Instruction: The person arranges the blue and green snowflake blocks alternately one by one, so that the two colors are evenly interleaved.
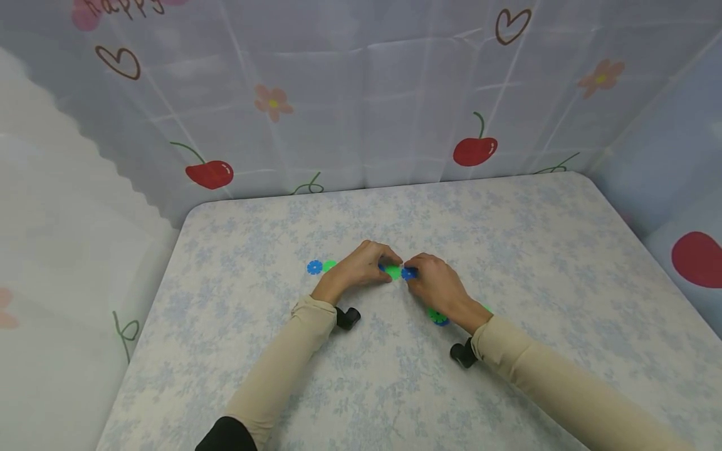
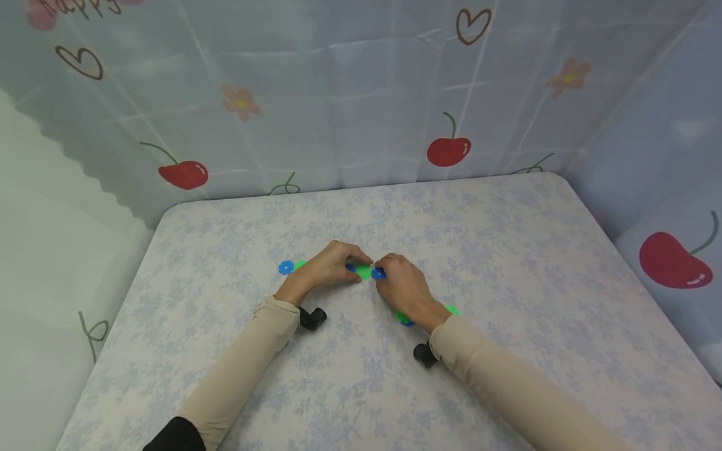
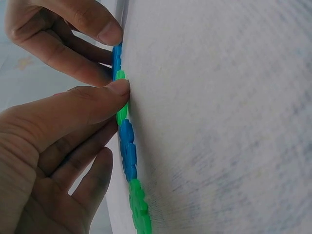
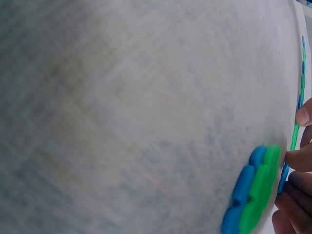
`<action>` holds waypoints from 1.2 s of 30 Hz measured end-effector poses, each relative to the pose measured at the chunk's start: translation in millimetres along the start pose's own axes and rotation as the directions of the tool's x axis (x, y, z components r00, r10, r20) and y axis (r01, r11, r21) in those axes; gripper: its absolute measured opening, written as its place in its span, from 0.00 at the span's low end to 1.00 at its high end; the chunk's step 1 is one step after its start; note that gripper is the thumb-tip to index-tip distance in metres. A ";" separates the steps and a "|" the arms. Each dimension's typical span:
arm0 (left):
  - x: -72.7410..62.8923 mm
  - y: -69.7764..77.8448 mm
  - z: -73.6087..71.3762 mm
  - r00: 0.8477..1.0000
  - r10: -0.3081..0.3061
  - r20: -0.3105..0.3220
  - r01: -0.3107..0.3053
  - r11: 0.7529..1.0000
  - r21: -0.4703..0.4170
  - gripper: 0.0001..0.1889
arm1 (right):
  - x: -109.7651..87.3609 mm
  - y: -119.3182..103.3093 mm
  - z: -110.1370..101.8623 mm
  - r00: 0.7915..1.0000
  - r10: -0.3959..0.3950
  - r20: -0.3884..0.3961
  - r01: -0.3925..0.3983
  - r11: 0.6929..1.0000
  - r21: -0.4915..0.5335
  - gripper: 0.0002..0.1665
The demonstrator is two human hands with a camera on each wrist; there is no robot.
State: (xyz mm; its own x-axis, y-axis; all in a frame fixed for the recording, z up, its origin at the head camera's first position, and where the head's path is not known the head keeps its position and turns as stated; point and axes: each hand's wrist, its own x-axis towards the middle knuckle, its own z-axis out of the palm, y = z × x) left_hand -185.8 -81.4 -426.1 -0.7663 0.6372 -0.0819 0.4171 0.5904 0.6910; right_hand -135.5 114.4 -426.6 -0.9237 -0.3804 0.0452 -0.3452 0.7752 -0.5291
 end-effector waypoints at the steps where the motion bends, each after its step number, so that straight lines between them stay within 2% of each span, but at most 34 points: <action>1: -0.1 0.1 -0.1 1.000 -0.001 0.002 0.001 1.000 -0.001 0.20 | -0.1 0.0 0.2 1.000 0.002 0.001 -0.002 1.000 -0.001 0.19; 7: -0.1 0.8 -1.6 1.000 -0.013 0.000 0.013 1.000 -0.003 0.20 | -3.1 -0.7 0.0 1.000 -0.001 -0.002 0.001 1.000 -0.014 0.21; 12: 0.7 0.6 -1.6 1.000 -0.015 0.000 0.015 1.000 -0.006 0.21 | -11.4 2.1 -3.2 1.000 0.002 -0.025 -0.002 1.000 0.018 0.23; 17: 0.0 0.3 -0.8 1.000 -0.023 0.003 0.023 1.000 -0.021 0.21 | -26.7 6.4 -7.4 0.999 0.013 -0.030 -0.012 0.999 0.044 0.25; 21: -0.8 -0.2 0.2 1.000 -0.025 -0.005 0.025 0.999 -0.037 0.20 | -41.8 9.4 -10.0 0.999 0.008 -0.031 -0.007 1.000 0.026 0.25; 28: 0.1 -0.8 0.9 1.000 -0.011 -0.004 0.011 1.000 -0.016 0.20 | -71.7 14.0 -11.4 0.999 0.028 -0.022 -0.027 0.999 0.033 0.23; 36: -0.2 0.3 0.3 1.000 -0.010 -0.007 0.010 1.000 -0.019 0.20 | -84.8 14.0 -9.1 0.999 -0.004 -0.047 0.004 1.000 0.016 0.23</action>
State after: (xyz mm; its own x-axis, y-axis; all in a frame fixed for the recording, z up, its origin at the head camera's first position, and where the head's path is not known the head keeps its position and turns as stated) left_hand -185.3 -81.2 -426.2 -0.7735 0.6282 -0.0838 0.4005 0.5871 0.7035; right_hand -63.6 162.0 -430.1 -0.9292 -0.3592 0.0866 -0.3465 0.7656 -0.5421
